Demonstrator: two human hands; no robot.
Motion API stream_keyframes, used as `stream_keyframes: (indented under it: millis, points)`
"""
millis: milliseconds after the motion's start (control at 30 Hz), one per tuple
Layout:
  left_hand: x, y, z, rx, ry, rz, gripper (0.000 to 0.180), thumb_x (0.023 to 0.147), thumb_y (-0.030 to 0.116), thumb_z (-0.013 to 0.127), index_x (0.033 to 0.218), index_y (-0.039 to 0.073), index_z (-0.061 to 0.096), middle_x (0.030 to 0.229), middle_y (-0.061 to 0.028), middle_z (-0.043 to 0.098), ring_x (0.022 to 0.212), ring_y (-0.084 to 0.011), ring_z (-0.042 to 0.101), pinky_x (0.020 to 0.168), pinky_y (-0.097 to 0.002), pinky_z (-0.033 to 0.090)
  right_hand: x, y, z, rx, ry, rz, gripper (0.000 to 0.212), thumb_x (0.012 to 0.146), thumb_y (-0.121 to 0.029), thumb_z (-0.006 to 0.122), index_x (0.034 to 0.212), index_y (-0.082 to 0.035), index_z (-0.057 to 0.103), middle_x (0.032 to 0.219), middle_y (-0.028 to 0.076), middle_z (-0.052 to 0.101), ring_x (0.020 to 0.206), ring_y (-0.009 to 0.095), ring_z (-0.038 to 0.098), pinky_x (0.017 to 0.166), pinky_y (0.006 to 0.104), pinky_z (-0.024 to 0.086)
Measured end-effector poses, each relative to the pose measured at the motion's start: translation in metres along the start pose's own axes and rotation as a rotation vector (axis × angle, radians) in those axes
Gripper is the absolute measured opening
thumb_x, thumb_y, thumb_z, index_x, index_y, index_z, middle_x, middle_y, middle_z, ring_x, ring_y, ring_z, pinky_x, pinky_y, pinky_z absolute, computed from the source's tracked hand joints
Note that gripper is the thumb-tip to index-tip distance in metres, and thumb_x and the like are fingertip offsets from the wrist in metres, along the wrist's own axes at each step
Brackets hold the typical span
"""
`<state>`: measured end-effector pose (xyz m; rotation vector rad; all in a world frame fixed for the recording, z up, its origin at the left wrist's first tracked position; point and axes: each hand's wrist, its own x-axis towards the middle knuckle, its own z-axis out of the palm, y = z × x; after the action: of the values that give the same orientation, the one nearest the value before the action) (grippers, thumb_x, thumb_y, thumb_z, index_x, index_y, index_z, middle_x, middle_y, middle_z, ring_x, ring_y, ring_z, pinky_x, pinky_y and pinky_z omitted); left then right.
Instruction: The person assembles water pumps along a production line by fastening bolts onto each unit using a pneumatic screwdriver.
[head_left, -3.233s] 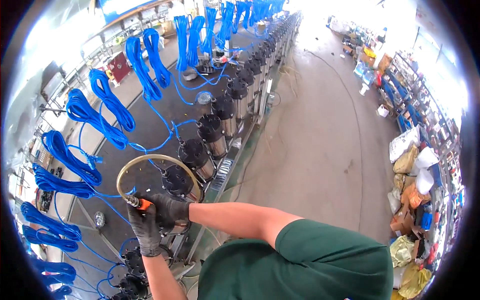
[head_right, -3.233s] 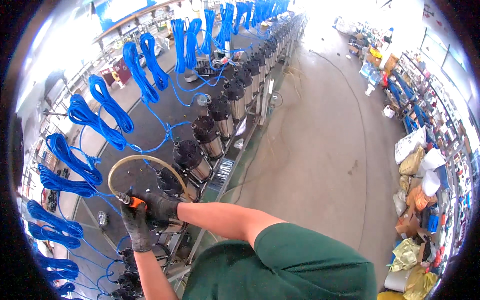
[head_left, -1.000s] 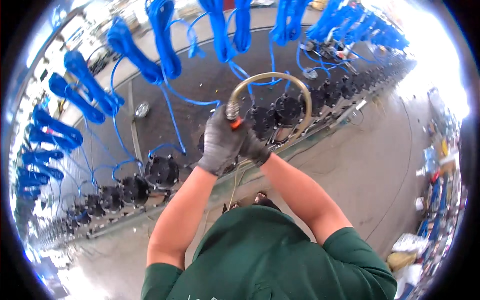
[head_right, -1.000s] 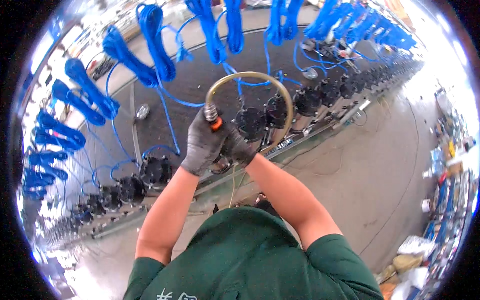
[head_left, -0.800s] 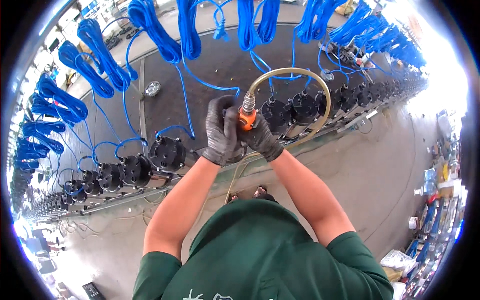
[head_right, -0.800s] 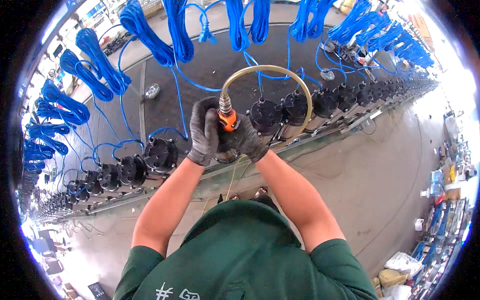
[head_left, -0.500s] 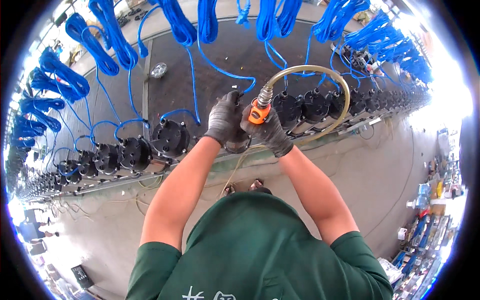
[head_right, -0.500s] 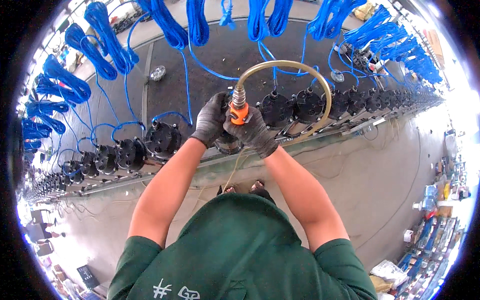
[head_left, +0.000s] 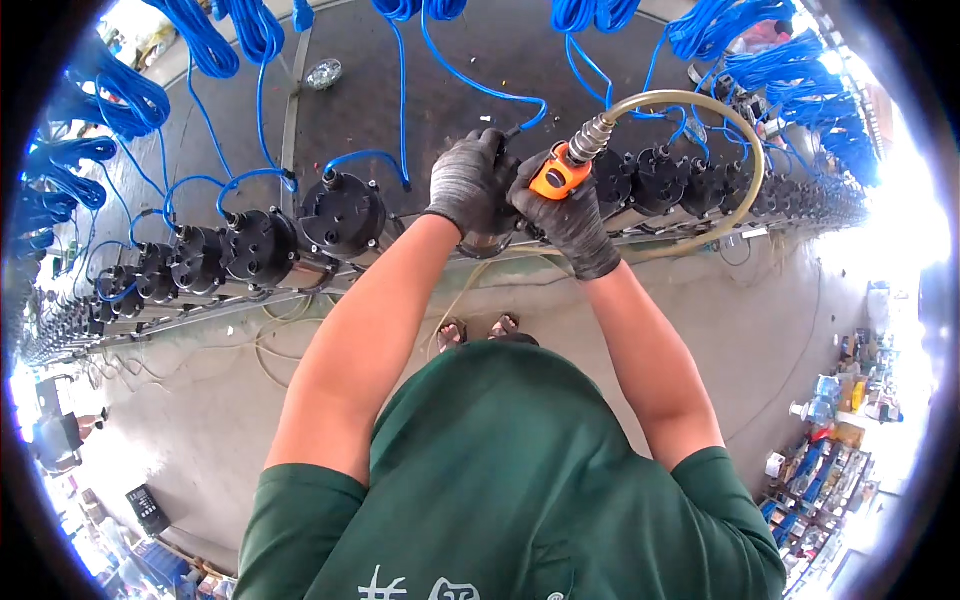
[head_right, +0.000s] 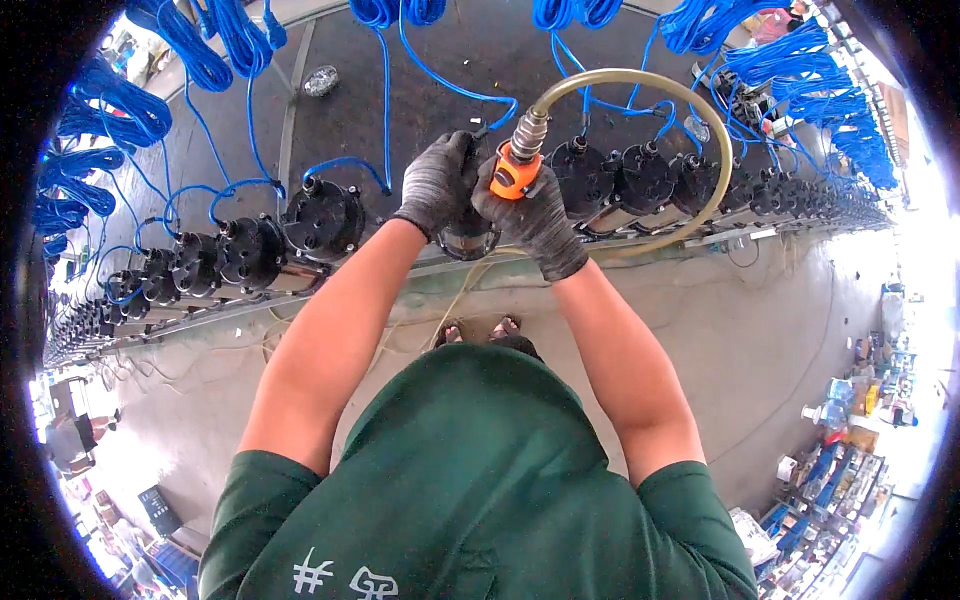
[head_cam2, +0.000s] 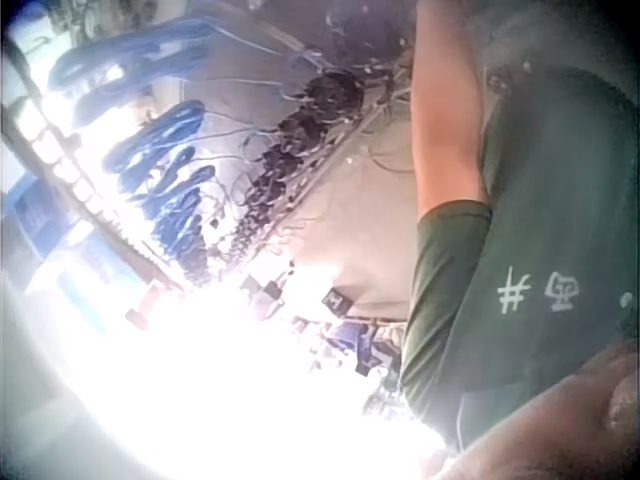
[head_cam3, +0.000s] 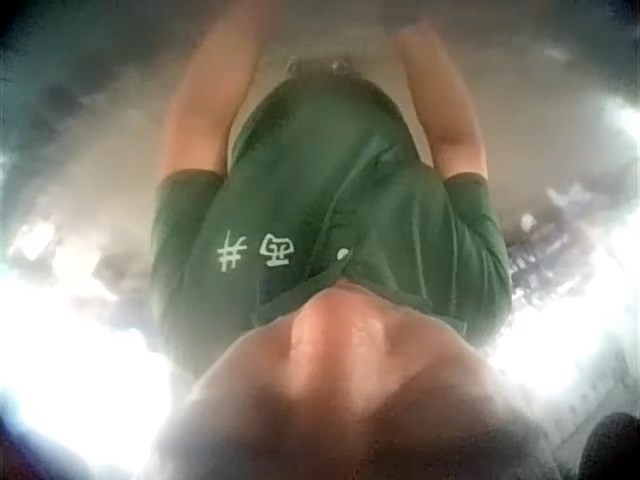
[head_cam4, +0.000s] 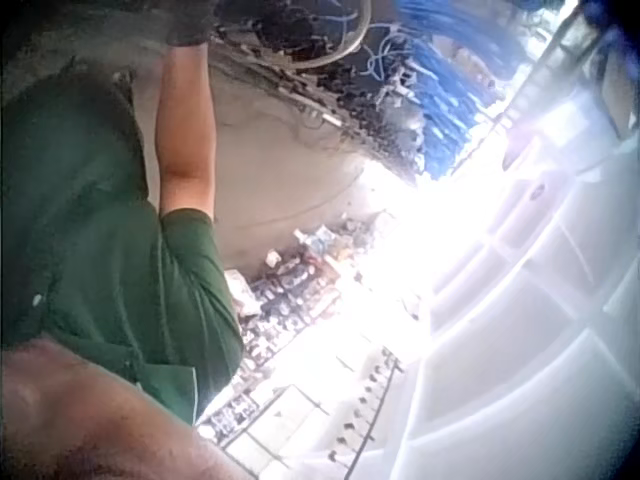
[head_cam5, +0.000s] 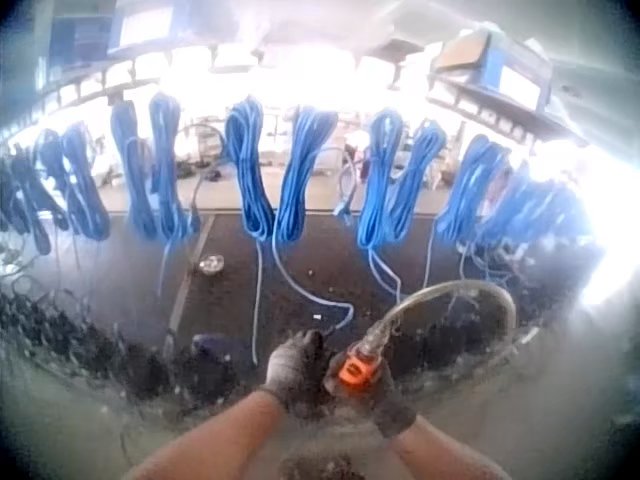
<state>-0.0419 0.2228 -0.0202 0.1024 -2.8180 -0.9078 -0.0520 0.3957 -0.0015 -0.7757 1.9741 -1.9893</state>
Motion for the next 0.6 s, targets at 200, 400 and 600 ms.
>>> stream_keyframes:
  millis: [200, 400, 600]
  points:
    - [-0.001, 0.0, -0.001, -0.042, 0.004, -0.009, 0.028, 0.093, 0.026, 0.062, 0.117, 0.012, 0.062, 0.114, -0.0145, 0.066, 0.11, -0.0378, 0.063, 0.09, -0.0472, 0.053, -0.002, 0.004, 0.0, 0.02, 0.059, -0.005, 0.033, 0.074, 0.001, 0.078, 0.101, -0.008, 0.061, 0.094, 0.0, 0.067, 0.086, 0.012, 0.064, 0.08, 0.0287, 0.055]
    - [0.001, -0.003, 0.004, -0.062, 0.029, 0.014, 0.027, 0.093, 0.027, 0.063, 0.114, 0.011, 0.063, 0.112, -0.0152, 0.066, 0.108, -0.0387, 0.063, 0.089, -0.0489, 0.052, -0.004, -0.004, -0.001, -0.055, 0.034, 0.005, 0.036, 0.075, -0.002, 0.079, 0.107, -0.006, 0.063, 0.096, 0.0, 0.067, 0.088, 0.012, 0.065, 0.08, 0.0278, 0.055]
    - [-0.005, 0.006, 0.018, -0.106, 0.277, -0.095, 0.026, 0.095, 0.033, 0.063, 0.105, 0.009, 0.067, 0.106, -0.0149, 0.069, 0.102, -0.0376, 0.065, 0.087, -0.0508, 0.05, -0.007, -0.03, -0.022, 0.264, 0.16, 0.068, 0.059, 0.078, -0.011, 0.084, 0.128, 0.003, 0.056, 0.103, 0.007, 0.068, 0.089, 0.015, 0.066, 0.079, 0.0304, 0.057]
